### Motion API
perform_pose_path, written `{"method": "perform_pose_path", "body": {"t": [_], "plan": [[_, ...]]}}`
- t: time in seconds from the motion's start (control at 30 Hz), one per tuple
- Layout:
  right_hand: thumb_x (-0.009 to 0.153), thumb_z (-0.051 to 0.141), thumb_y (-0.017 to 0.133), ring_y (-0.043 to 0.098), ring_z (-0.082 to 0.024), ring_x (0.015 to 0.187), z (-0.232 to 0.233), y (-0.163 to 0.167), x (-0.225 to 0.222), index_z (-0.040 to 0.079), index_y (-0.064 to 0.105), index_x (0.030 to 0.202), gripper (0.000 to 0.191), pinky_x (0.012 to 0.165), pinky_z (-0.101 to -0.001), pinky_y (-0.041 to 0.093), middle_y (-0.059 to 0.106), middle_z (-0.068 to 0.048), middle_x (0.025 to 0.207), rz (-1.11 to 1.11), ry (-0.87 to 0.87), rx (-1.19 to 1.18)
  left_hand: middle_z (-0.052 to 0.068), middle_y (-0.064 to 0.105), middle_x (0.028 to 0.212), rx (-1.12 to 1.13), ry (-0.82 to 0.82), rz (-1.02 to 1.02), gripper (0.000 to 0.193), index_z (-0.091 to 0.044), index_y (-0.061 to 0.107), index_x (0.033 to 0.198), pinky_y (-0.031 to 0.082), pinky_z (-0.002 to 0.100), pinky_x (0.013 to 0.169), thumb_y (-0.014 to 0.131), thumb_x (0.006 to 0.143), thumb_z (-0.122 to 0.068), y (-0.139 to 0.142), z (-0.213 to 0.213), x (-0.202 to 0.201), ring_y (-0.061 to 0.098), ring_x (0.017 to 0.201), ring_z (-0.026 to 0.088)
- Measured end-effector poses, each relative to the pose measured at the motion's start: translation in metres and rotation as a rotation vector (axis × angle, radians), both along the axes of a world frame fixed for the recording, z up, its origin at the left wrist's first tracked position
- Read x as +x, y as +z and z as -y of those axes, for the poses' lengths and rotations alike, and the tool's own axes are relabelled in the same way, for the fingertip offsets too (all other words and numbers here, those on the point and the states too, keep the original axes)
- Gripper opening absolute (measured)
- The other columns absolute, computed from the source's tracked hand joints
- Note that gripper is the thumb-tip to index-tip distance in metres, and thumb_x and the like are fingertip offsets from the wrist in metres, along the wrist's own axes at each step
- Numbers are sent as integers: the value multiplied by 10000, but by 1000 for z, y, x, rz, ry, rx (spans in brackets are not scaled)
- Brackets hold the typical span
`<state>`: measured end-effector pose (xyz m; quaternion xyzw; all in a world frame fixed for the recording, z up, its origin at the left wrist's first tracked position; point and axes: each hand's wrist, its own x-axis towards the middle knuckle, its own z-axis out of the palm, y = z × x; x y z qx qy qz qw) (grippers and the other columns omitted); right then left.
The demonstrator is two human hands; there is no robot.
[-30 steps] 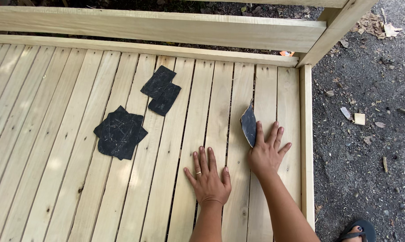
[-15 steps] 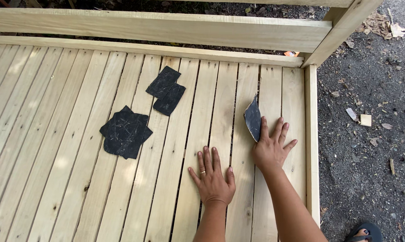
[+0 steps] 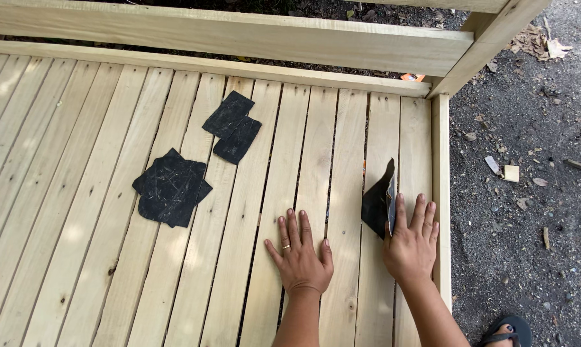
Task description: The person sands the wooden slats of an outdoor bench using sheets of sandpaper, rubbing the paper back and forth across the planks by hand. They reposition the sandpaper and work across different sections of the bench seat throughout the clip.
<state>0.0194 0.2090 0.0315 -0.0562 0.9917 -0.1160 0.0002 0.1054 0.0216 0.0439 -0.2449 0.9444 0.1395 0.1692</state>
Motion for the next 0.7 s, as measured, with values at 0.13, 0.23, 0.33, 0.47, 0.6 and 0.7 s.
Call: {"method": "perform_pose_path", "body": {"t": [0.13, 0.23, 0.33, 0.47, 0.6, 0.7], "plan": [[952, 236, 510, 128, -450, 1545, -12, 5, 13, 157, 323, 1595, 675, 1213, -495, 229, 179, -242, 1667, -40, -17, -53, 36, -2, 1699, -11, 1, -47, 786, -204, 61, 1616, -36, 630, 1180, 344, 948, -507, -1, -1, 1, -30, 1549, 247], [958, 152, 549, 260, -472, 1502, -19, 19, 11, 122, 412, 1562, 620, 1167, -498, 329, 306, -270, 1618, -171, -34, -86, 34, 5, 1697, -10, 1, -55, 783, -204, 69, 1613, -33, 633, 1181, 347, 948, -509, -2, -1, 1, -24, 1548, 243], [1010, 116, 546, 546, -444, 1271, -24, 37, 10, 64, 537, 1462, 455, 1047, -500, 463, 559, -262, 1405, -210, -199, -236, 35, 15, 1696, -7, 5, -68, 782, -198, 80, 1614, -29, 637, 1181, 354, 950, -507, -2, -1, 1, -16, 1551, 244], [1072, 116, 528, 712, -240, 873, -20, 44, 10, 13, 623, 1222, 206, 771, -391, 593, 710, -163, 1076, 51, -471, -890, 37, 25, 1696, -19, 5, -82, 783, -196, 91, 1612, -26, 635, 1179, 365, 944, -500, -2, 0, 1, -4, 1550, 251], [1044, 82, 500, 697, -164, 817, -3, 35, 13, -13, 618, 1169, 196, 678, -312, 590, 695, -129, 1009, 108, -390, -1013, 34, 42, 1690, -30, 9, -120, 783, -193, 98, 1610, -24, 641, 1174, 369, 943, -502, -8, -1, 2, 11, 1546, 251], [1043, 106, 487, 737, -154, 822, 8, 32, 18, 11, 595, 1169, 191, 679, -302, 590, 724, -100, 1001, 185, -370, -1118, 33, 22, 1700, -4, 7, -55, 781, -195, 77, 1618, -31, 635, 1181, 352, 955, -504, -18, -2, 4, -7, 1557, 250]]}}
